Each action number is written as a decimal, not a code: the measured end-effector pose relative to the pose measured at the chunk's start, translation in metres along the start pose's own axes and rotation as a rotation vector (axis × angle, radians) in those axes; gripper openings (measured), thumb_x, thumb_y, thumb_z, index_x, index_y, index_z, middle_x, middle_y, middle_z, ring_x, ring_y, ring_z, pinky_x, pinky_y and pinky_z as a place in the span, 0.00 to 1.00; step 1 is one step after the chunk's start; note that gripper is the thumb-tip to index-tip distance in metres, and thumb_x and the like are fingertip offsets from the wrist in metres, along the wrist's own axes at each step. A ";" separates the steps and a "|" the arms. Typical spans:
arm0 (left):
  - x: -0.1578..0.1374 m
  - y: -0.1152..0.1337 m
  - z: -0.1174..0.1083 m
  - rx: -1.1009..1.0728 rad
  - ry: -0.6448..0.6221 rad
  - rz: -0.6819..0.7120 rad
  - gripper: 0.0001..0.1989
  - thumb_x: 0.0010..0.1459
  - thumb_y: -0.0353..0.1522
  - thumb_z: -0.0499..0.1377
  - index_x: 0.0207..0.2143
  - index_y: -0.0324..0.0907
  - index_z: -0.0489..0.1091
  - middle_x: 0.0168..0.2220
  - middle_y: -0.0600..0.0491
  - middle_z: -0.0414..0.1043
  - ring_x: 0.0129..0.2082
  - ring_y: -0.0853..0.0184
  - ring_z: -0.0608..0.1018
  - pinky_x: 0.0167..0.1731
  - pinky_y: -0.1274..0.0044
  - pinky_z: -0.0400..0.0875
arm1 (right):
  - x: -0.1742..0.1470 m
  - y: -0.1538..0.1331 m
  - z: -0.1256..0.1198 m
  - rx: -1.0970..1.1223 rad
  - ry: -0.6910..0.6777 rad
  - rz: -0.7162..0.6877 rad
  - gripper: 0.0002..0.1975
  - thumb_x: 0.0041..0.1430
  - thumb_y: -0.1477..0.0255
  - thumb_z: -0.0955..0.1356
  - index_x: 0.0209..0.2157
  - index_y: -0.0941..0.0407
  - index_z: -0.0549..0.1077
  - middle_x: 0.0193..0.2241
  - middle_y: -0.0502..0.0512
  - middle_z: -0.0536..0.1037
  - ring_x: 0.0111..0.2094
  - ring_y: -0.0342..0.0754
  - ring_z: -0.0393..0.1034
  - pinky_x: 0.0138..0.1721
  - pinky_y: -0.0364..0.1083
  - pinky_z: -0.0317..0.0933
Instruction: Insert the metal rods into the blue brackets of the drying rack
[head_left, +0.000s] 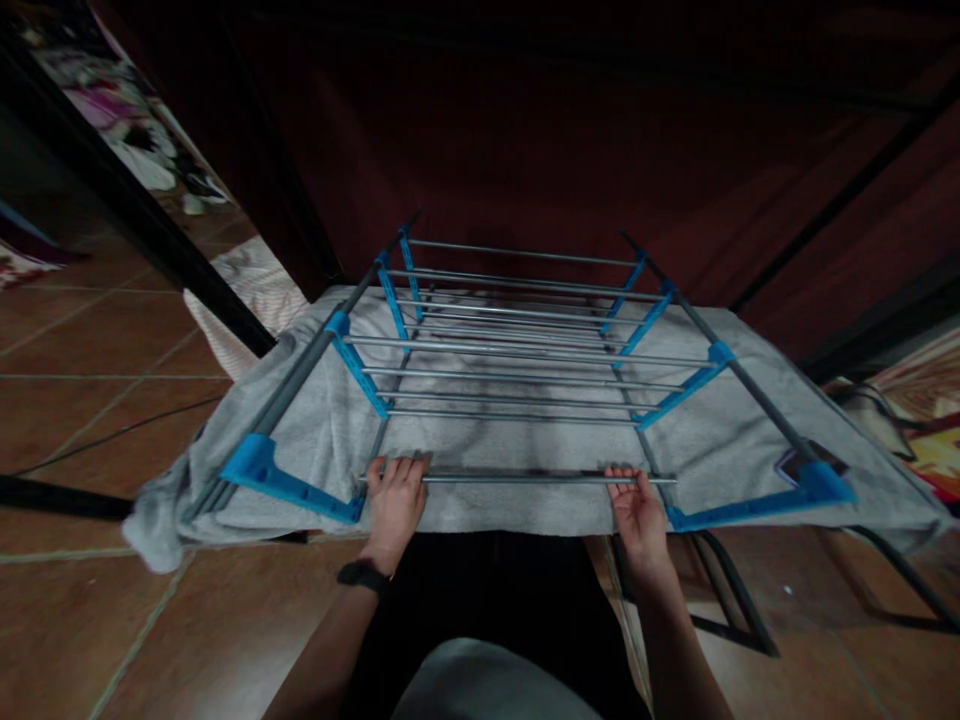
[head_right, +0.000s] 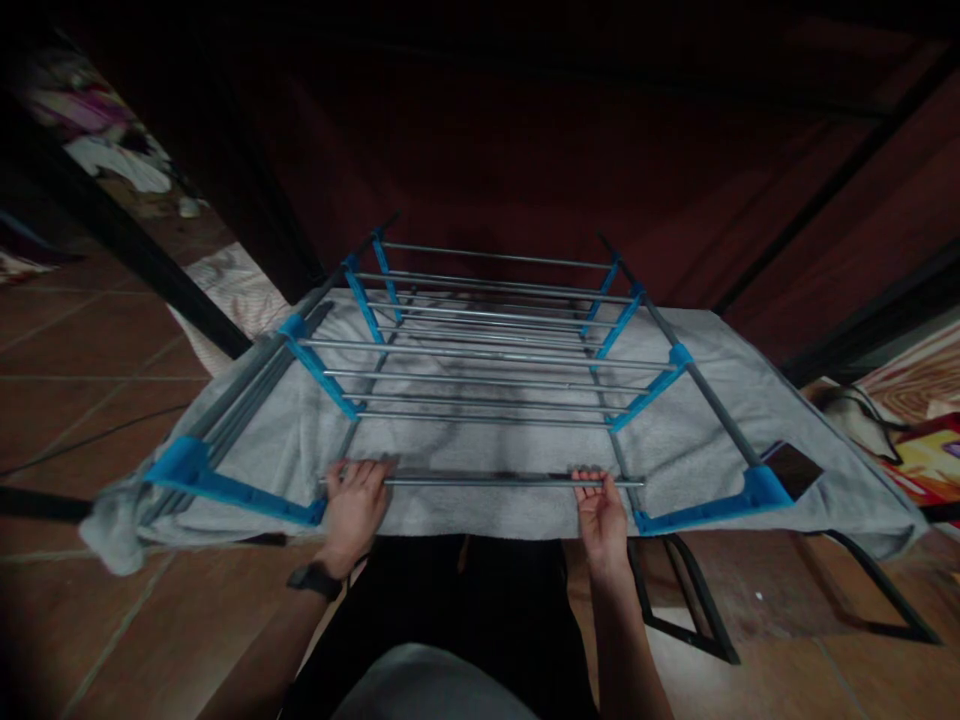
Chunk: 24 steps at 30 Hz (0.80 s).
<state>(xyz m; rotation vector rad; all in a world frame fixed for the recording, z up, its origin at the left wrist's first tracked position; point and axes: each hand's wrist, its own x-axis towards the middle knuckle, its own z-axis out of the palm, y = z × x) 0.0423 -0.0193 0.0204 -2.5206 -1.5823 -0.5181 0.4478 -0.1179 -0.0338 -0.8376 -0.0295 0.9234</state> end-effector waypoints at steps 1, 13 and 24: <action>0.001 0.003 0.000 0.001 -0.019 0.024 0.16 0.62 0.25 0.51 0.49 0.41 0.73 0.41 0.47 0.78 0.46 0.55 0.75 0.55 0.59 0.59 | 0.000 0.000 0.000 0.000 0.002 0.000 0.04 0.60 0.70 0.71 0.32 0.54 0.73 0.31 0.47 0.78 0.38 0.42 0.76 0.53 0.48 0.71; 0.007 0.042 0.015 -0.158 -0.122 0.314 0.16 0.68 0.27 0.49 0.53 0.44 0.71 0.42 0.50 0.77 0.42 0.60 0.75 0.47 0.68 0.66 | -0.001 -0.001 -0.002 -0.020 -0.056 0.061 0.05 0.60 0.71 0.72 0.37 0.55 0.74 0.37 0.50 0.80 0.42 0.43 0.77 0.52 0.48 0.72; 0.009 0.041 0.008 -0.177 -0.119 0.357 0.14 0.70 0.31 0.49 0.52 0.44 0.71 0.41 0.51 0.77 0.40 0.62 0.76 0.46 0.68 0.67 | 0.001 -0.012 0.005 -0.003 0.056 0.037 0.03 0.60 0.76 0.67 0.35 0.56 0.73 0.33 0.50 0.79 0.38 0.43 0.78 0.46 0.45 0.74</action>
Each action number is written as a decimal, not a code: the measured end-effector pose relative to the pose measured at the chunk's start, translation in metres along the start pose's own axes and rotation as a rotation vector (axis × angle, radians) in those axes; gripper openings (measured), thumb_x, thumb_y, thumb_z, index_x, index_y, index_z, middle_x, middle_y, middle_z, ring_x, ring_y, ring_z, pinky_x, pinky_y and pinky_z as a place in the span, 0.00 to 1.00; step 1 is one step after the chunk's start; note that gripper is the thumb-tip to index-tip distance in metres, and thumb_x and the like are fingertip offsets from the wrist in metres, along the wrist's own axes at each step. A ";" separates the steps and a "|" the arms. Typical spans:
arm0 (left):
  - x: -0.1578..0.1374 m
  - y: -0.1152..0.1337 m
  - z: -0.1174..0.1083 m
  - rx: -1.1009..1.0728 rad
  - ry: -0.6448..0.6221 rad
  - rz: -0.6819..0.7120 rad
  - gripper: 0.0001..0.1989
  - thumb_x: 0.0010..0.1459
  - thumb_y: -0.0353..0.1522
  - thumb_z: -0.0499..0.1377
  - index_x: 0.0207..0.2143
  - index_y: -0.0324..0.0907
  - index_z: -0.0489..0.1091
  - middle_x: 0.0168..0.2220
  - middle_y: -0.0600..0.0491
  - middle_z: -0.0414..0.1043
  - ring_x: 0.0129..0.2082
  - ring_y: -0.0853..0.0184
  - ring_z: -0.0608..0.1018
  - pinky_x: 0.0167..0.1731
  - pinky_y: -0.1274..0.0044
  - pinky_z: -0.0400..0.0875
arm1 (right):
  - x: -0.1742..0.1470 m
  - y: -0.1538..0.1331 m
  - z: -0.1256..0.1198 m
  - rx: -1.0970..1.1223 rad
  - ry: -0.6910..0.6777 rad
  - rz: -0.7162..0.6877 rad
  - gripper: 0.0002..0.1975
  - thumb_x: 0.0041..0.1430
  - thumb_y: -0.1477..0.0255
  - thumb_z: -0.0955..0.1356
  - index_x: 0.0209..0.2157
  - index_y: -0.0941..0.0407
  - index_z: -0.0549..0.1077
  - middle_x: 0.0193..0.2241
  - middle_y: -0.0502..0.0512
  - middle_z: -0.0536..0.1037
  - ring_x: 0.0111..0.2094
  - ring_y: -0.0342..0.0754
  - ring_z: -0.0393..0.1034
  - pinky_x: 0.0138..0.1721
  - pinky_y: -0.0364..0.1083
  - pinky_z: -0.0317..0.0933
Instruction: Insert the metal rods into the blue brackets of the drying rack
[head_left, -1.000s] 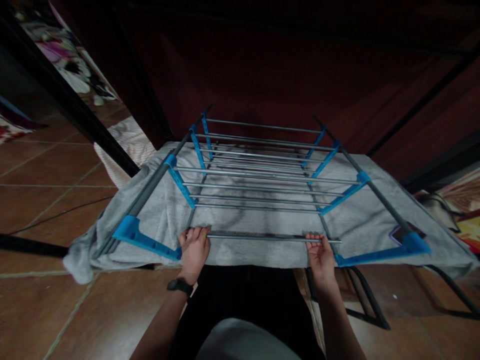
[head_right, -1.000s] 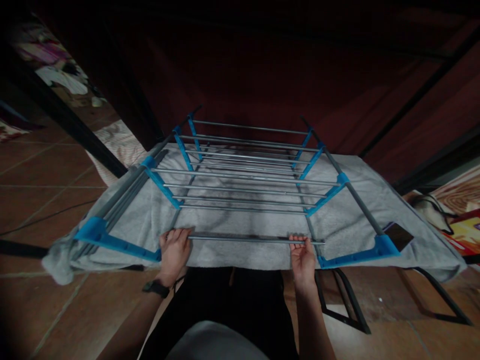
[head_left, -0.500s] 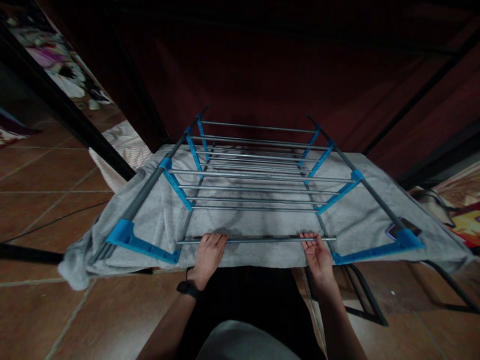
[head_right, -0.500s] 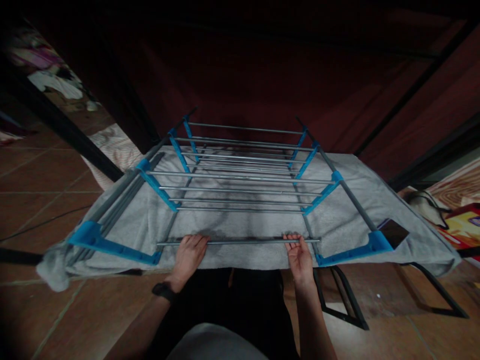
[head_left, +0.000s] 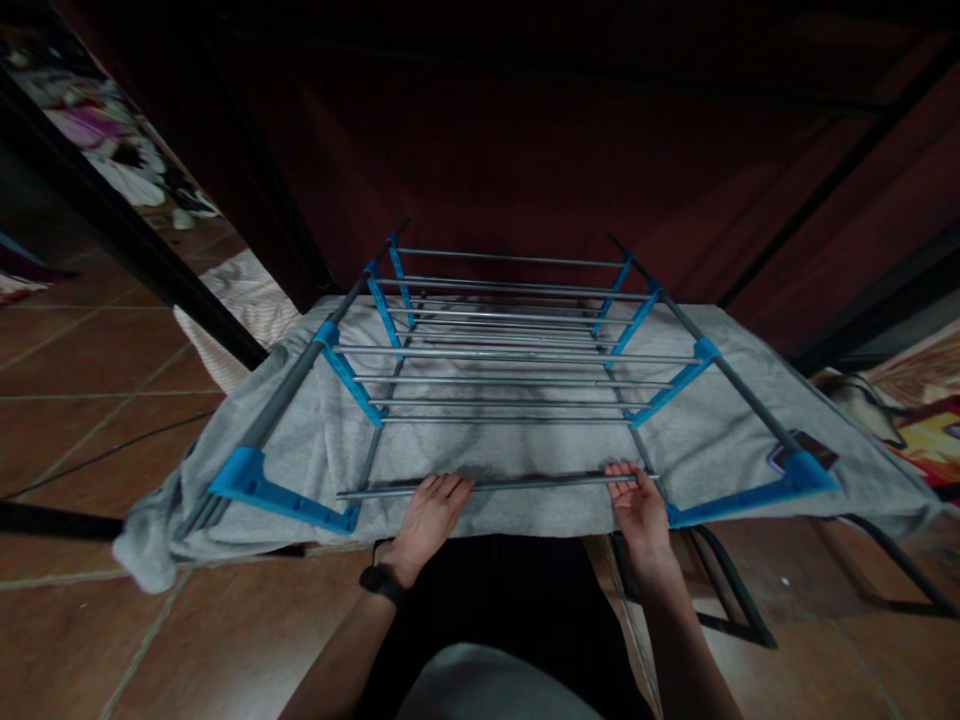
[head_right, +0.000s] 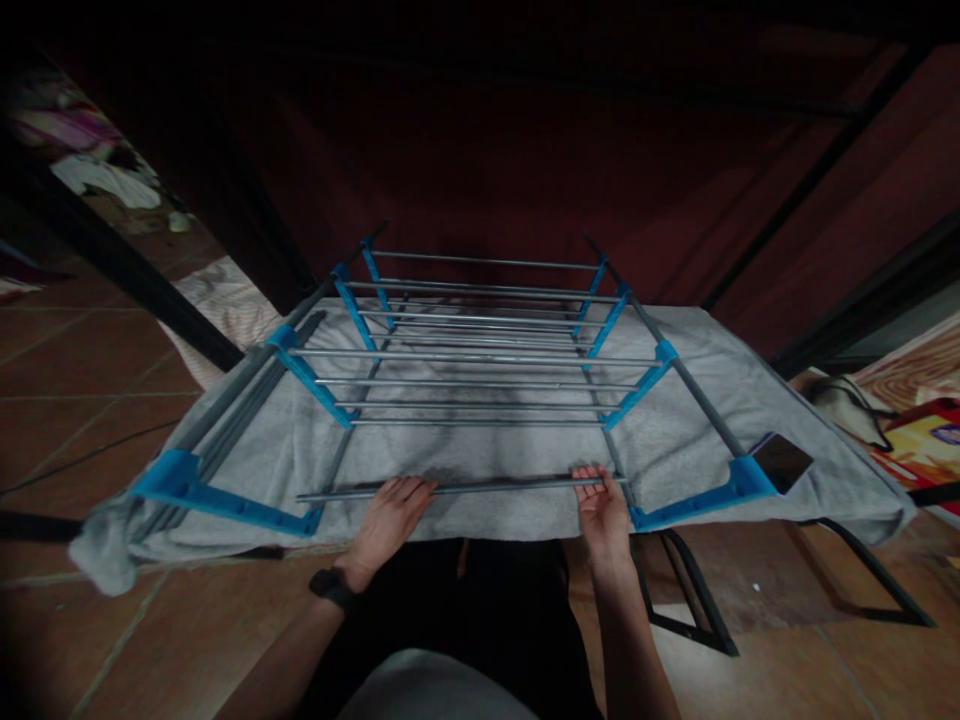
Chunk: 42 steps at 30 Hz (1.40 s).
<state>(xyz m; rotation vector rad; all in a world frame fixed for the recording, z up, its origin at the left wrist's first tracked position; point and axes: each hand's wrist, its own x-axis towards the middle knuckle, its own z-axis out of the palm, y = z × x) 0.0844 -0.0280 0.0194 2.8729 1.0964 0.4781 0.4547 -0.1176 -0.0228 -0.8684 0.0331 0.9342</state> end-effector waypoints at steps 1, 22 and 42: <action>-0.002 -0.003 -0.001 0.004 0.009 -0.008 0.14 0.71 0.32 0.49 0.51 0.44 0.72 0.42 0.51 0.77 0.41 0.62 0.77 0.47 0.68 0.67 | 0.000 -0.002 0.000 0.006 0.024 -0.012 0.03 0.60 0.76 0.67 0.35 0.56 0.73 0.32 0.50 0.79 0.38 0.43 0.78 0.45 0.45 0.74; 0.000 -0.010 -0.007 -0.072 -0.026 -0.052 0.16 0.71 0.37 0.47 0.50 0.45 0.73 0.42 0.50 0.78 0.43 0.62 0.77 0.49 0.67 0.68 | -0.007 -0.014 -0.005 0.023 0.106 -0.051 0.10 0.67 0.64 0.63 0.36 0.54 0.73 0.32 0.50 0.79 0.38 0.44 0.78 0.45 0.47 0.74; -0.020 -0.051 -0.014 0.080 0.083 -0.289 0.15 0.66 0.30 0.50 0.49 0.44 0.74 0.43 0.47 0.78 0.44 0.57 0.77 0.49 0.65 0.66 | 0.006 -0.021 -0.014 0.126 0.162 -0.002 0.08 0.62 0.69 0.68 0.28 0.53 0.68 0.25 0.45 0.75 0.29 0.41 0.74 0.39 0.44 0.73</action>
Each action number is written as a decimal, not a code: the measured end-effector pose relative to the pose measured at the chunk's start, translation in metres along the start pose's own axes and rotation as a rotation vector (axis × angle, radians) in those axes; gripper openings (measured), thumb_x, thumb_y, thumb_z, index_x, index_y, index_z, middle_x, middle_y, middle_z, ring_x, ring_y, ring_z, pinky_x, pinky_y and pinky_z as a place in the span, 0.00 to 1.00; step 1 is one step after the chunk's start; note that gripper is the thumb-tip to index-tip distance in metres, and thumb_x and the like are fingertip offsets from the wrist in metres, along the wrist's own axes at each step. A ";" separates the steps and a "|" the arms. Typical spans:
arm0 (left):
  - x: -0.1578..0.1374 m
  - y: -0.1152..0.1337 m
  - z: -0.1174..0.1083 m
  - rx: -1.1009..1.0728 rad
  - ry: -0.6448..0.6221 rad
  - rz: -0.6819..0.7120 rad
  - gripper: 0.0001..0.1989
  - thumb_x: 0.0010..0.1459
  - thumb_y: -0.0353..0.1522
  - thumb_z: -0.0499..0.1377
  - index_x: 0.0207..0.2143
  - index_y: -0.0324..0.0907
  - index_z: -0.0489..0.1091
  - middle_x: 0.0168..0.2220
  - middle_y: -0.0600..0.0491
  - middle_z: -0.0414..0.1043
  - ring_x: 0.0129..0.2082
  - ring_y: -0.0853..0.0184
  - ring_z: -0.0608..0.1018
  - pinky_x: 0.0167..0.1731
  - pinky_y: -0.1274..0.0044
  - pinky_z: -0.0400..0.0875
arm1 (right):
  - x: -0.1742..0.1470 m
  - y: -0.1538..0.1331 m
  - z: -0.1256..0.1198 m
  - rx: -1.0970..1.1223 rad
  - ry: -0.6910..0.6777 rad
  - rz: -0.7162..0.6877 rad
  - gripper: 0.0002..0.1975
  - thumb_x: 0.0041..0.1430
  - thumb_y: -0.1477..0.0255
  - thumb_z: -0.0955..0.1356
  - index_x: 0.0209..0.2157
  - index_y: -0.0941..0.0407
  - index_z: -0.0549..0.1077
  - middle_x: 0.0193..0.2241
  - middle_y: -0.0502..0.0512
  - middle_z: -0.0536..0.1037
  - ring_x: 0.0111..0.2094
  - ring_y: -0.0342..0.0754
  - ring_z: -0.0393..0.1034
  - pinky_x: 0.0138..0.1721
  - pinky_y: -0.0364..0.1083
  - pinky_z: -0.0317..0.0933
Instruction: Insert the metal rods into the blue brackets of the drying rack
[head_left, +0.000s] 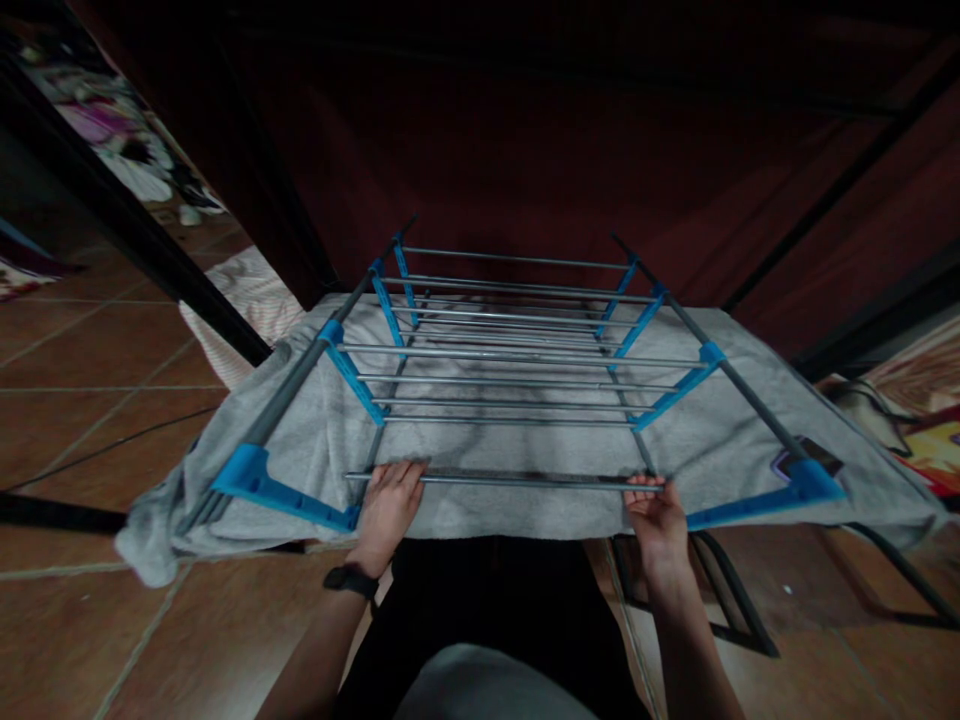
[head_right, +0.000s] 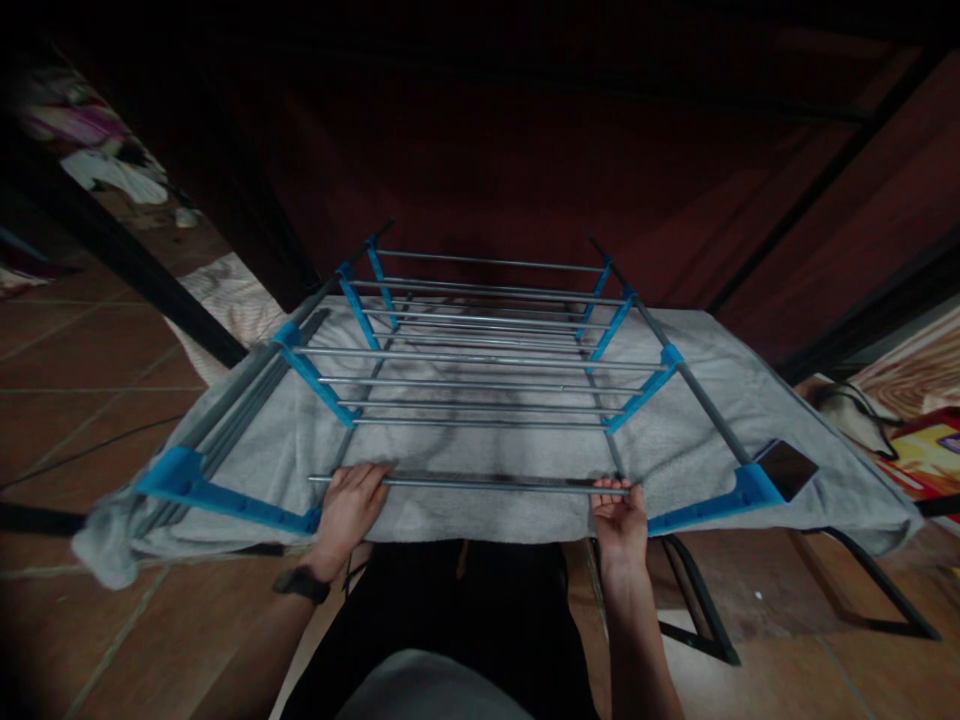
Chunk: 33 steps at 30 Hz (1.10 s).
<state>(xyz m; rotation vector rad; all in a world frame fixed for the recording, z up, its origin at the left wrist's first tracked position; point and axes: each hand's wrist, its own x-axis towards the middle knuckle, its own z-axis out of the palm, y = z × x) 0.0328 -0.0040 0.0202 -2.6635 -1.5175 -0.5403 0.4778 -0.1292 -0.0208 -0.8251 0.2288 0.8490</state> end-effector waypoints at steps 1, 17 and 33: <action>-0.001 -0.001 0.000 0.010 0.015 -0.027 0.15 0.66 0.31 0.51 0.49 0.44 0.74 0.42 0.47 0.78 0.45 0.57 0.77 0.50 0.64 0.65 | 0.000 0.000 0.000 -0.011 -0.007 -0.009 0.07 0.61 0.69 0.69 0.29 0.53 0.69 0.25 0.45 0.75 0.28 0.41 0.74 0.38 0.45 0.73; -0.001 -0.008 -0.002 0.088 0.128 -0.299 0.17 0.61 0.29 0.50 0.48 0.42 0.74 0.46 0.44 0.76 0.49 0.52 0.72 0.54 0.57 0.59 | 0.001 -0.007 0.007 0.078 -0.008 0.001 0.11 0.59 0.71 0.69 0.24 0.54 0.67 0.21 0.44 0.72 0.24 0.42 0.70 0.28 0.42 0.69; -0.006 0.002 0.006 0.103 0.110 -0.213 0.16 0.64 0.30 0.50 0.48 0.43 0.74 0.44 0.46 0.77 0.47 0.53 0.74 0.55 0.58 0.60 | -0.013 0.015 0.021 -0.026 -0.086 0.022 0.04 0.55 0.78 0.69 0.32 0.55 0.72 0.27 0.45 0.77 0.30 0.39 0.75 0.41 0.41 0.73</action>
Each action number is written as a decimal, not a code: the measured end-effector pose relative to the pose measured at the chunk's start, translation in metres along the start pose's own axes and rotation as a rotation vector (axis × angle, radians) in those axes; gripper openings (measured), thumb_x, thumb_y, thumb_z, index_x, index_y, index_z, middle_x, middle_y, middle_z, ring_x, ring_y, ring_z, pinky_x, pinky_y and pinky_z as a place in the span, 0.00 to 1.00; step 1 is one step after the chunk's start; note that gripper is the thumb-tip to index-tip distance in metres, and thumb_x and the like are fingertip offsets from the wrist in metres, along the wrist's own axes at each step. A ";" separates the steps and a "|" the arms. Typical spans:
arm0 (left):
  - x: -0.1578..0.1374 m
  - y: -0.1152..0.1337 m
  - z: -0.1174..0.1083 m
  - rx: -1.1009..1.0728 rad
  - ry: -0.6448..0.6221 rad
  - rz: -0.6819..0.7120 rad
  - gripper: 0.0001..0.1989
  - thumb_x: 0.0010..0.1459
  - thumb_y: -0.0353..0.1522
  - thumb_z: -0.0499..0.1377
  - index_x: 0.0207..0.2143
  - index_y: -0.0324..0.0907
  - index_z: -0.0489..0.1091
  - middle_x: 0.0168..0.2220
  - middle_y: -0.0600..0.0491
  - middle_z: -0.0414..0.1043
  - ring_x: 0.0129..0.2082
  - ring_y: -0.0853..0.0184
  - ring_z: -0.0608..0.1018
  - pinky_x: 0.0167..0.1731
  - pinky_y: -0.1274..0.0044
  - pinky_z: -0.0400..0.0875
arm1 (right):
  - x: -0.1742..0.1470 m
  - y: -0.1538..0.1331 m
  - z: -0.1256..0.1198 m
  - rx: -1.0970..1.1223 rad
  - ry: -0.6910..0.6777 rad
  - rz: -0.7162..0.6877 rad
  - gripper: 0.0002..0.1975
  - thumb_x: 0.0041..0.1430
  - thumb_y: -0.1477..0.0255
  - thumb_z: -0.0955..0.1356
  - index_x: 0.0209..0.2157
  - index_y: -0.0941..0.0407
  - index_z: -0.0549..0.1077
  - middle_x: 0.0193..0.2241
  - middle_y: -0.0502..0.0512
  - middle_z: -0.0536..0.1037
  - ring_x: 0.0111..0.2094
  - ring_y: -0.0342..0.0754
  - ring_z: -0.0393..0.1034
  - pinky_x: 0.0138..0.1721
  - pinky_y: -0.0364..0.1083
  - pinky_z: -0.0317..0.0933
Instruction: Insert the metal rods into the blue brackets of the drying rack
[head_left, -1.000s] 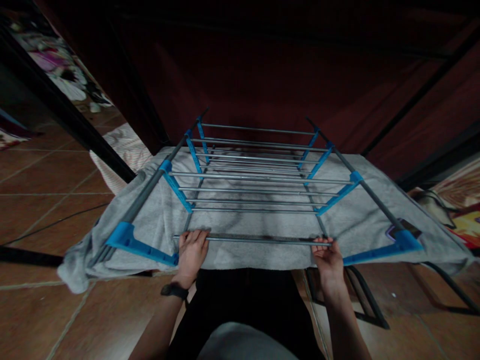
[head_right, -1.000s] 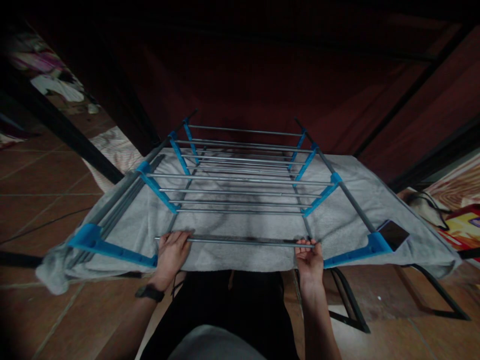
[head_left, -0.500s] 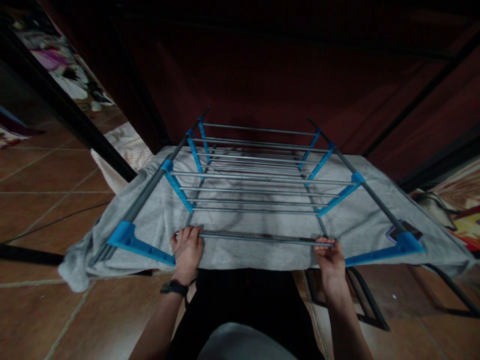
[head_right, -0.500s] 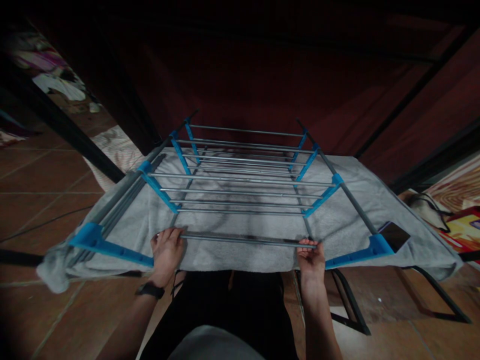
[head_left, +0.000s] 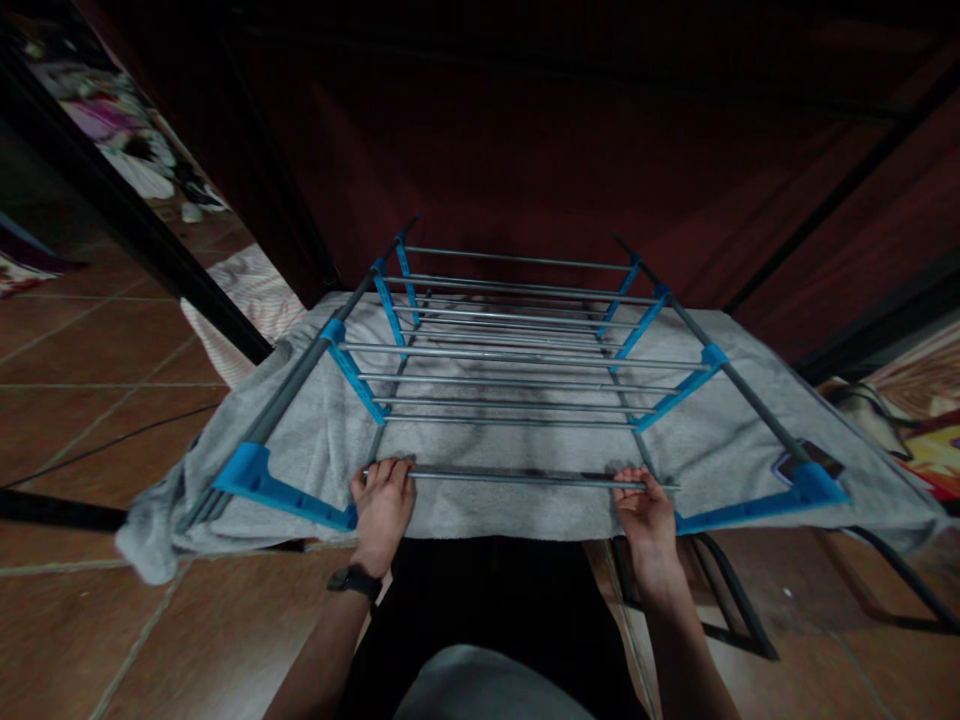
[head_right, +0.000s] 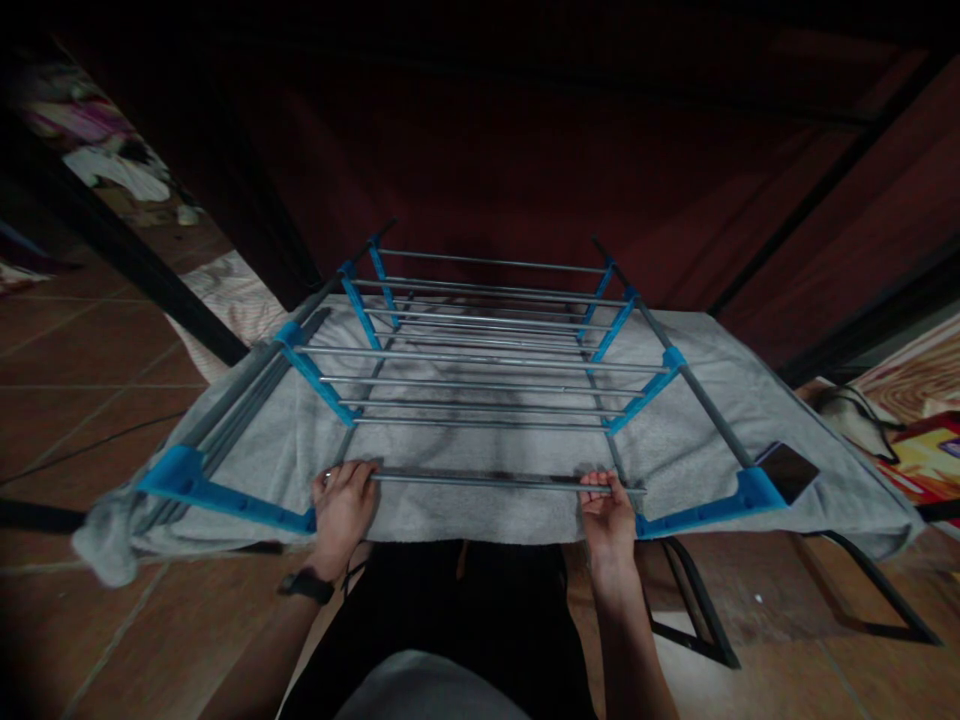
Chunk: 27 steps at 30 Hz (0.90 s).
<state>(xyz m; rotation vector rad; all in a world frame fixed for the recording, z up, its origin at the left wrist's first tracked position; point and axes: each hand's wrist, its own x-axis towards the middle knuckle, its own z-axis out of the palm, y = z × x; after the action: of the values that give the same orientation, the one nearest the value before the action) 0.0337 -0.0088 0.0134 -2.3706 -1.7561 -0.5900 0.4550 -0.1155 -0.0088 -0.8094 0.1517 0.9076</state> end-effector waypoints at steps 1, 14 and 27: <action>0.000 0.002 0.000 -0.010 -0.007 0.007 0.16 0.64 0.30 0.50 0.48 0.43 0.74 0.44 0.46 0.77 0.47 0.54 0.74 0.56 0.57 0.59 | -0.002 0.003 0.002 -0.013 -0.004 0.016 0.04 0.56 0.78 0.69 0.32 0.55 0.72 0.27 0.45 0.77 0.31 0.40 0.76 0.41 0.42 0.73; -0.004 0.025 -0.004 -0.048 -0.026 0.094 0.14 0.65 0.29 0.50 0.46 0.44 0.73 0.45 0.46 0.77 0.49 0.55 0.75 0.63 0.53 0.52 | -0.044 0.043 0.014 -0.265 -0.202 0.056 0.11 0.47 0.75 0.77 0.34 0.54 0.77 0.37 0.51 0.83 0.43 0.48 0.79 0.53 0.53 0.71; -0.006 0.085 -0.022 -0.170 -0.139 0.385 0.14 0.65 0.26 0.53 0.50 0.42 0.72 0.42 0.49 0.76 0.40 0.61 0.75 0.43 0.67 0.67 | -0.060 0.044 0.037 -0.404 -0.206 0.005 0.17 0.42 0.63 0.81 0.31 0.52 0.75 0.32 0.49 0.81 0.37 0.48 0.79 0.48 0.52 0.75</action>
<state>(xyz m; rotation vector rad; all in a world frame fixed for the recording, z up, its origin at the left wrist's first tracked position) 0.1075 -0.0480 0.0414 -2.8269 -1.2786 -0.5453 0.3765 -0.1138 0.0187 -1.0811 -0.2174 1.0368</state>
